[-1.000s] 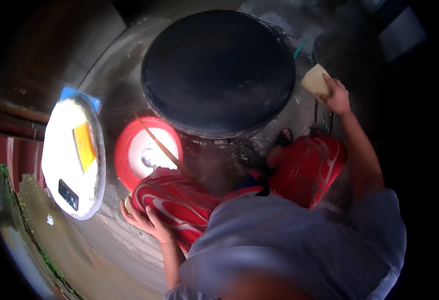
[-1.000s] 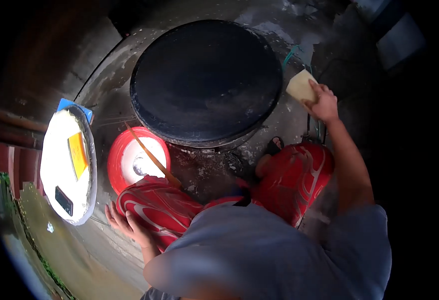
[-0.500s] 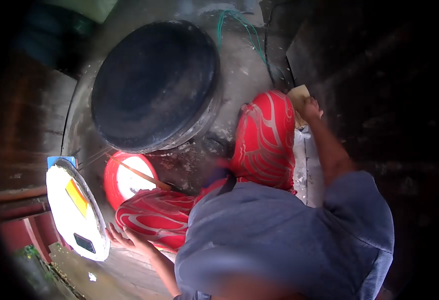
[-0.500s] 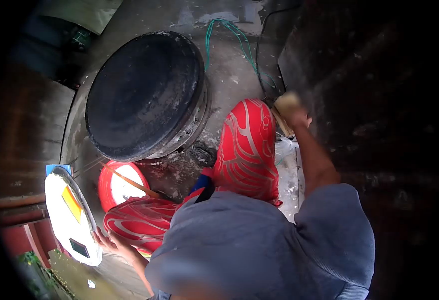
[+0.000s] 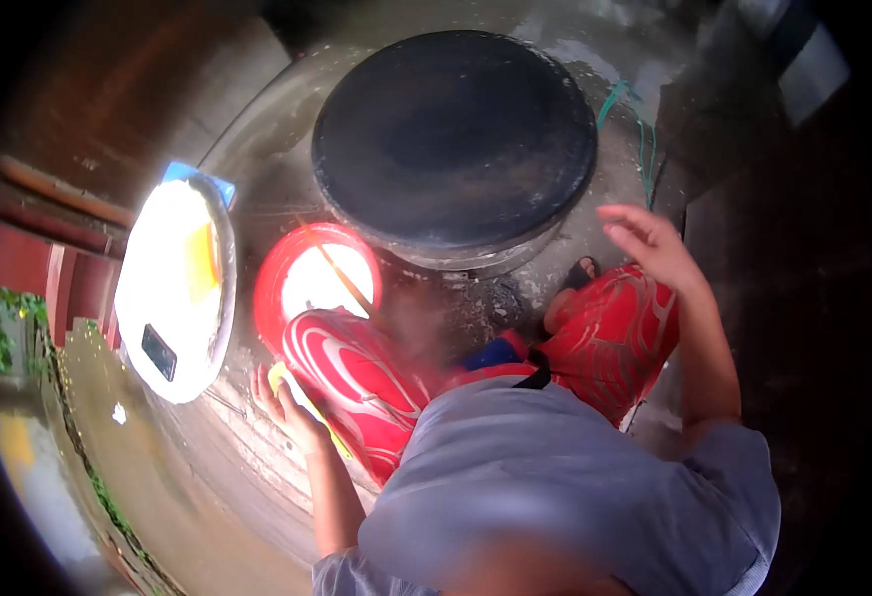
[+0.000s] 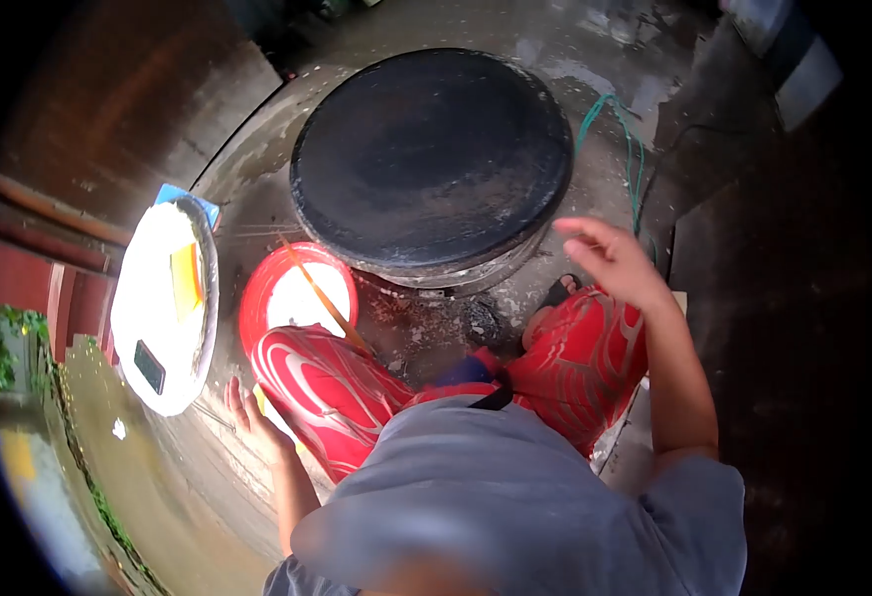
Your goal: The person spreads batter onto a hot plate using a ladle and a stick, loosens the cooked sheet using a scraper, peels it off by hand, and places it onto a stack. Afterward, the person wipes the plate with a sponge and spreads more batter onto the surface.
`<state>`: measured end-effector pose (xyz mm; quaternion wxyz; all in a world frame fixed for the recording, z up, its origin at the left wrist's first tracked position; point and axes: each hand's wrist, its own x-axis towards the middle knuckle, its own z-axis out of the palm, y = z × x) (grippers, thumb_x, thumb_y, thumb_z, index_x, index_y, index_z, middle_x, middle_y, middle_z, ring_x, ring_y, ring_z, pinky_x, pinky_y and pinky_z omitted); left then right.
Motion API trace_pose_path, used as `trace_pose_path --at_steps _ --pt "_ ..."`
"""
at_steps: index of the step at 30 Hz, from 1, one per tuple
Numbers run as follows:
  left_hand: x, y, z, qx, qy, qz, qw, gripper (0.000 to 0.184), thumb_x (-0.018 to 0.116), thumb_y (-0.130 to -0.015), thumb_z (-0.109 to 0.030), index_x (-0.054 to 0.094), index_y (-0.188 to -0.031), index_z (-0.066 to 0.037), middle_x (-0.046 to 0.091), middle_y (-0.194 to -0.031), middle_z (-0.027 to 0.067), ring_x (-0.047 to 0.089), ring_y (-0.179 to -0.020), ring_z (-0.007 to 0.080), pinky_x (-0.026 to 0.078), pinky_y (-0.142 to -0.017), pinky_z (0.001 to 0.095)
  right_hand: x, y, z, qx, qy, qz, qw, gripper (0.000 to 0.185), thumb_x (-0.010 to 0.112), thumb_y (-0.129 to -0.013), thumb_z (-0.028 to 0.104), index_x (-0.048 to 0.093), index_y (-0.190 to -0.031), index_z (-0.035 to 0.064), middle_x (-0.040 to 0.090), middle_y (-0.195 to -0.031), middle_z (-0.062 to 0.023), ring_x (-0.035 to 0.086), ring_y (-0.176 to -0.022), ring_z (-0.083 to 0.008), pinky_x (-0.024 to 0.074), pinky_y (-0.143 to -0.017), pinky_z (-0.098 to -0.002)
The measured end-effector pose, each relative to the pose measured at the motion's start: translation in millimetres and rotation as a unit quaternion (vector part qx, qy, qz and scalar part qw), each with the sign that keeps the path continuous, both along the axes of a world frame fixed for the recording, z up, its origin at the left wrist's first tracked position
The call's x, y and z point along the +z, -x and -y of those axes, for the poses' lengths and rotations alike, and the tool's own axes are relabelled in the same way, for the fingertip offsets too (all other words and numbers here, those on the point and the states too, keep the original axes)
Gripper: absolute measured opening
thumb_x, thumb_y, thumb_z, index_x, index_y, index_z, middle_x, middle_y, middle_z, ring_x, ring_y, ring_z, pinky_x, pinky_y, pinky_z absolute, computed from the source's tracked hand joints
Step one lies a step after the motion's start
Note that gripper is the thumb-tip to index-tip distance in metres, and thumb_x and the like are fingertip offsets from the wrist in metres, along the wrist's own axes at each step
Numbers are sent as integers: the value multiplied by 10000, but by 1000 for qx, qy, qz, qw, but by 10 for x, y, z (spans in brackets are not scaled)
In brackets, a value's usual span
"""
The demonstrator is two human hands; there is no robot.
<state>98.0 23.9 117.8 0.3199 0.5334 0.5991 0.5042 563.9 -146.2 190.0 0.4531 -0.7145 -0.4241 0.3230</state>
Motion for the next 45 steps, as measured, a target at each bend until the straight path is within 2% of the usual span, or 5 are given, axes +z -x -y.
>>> trace_pose_path --at_steps 12,24,29,38,45 --pt "-533 730 366 83 78 61 992 355 480 -842 5 489 -1197 11 302 -1324 71 456 -1075 157 410 -847 268 -3084 2435 -2173 178 290 -218 915 665 560 -815 499 436 -1222 -12 545 -1112 -155 531 -969 -225 439 -789 -358" --pt "-1554 1028 155 61 175 63 981 354 546 -821 -71 528 -1160 30 431 -1229 130 505 -1009 209 415 -836 295 -2082 2485 -2087 178 200 -354 896 312 657 -803 105 535 -1081 34 623 -867 -60 589 -754 -120 455 -639 -223" --pt "-1703 819 -477 -72 469 160 865 407 499 -856 -405 554 -1088 -75 577 -781 6 490 -621 109 362 -546 247 -1550 2071 -1897 157 157 -308 925 144 456 -917 90 463 -1050 36 566 -741 -50 550 -559 -114 437 -479 -226" --pt "-2113 500 -1264 24 523 635 567 283 412 -915 -218 459 -1057 22 529 -738 102 457 -493 128 381 -412 228 -973 1438 -1015 140 218 -157 953 127 437 -898 55 452 -1022 29 558 -732 -44 471 -473 -73 362 -421 -194" --pt "-1801 555 -882 -153 222 -240 933 198 430 -884 -166 552 -974 -40 610 -758 139 586 -553 229 471 -494 347 -1147 1320 -878 115 196 -142 963 139 442 -892 35 468 -1025 5 559 -730 -44 471 -497 -76 396 -479 -198"
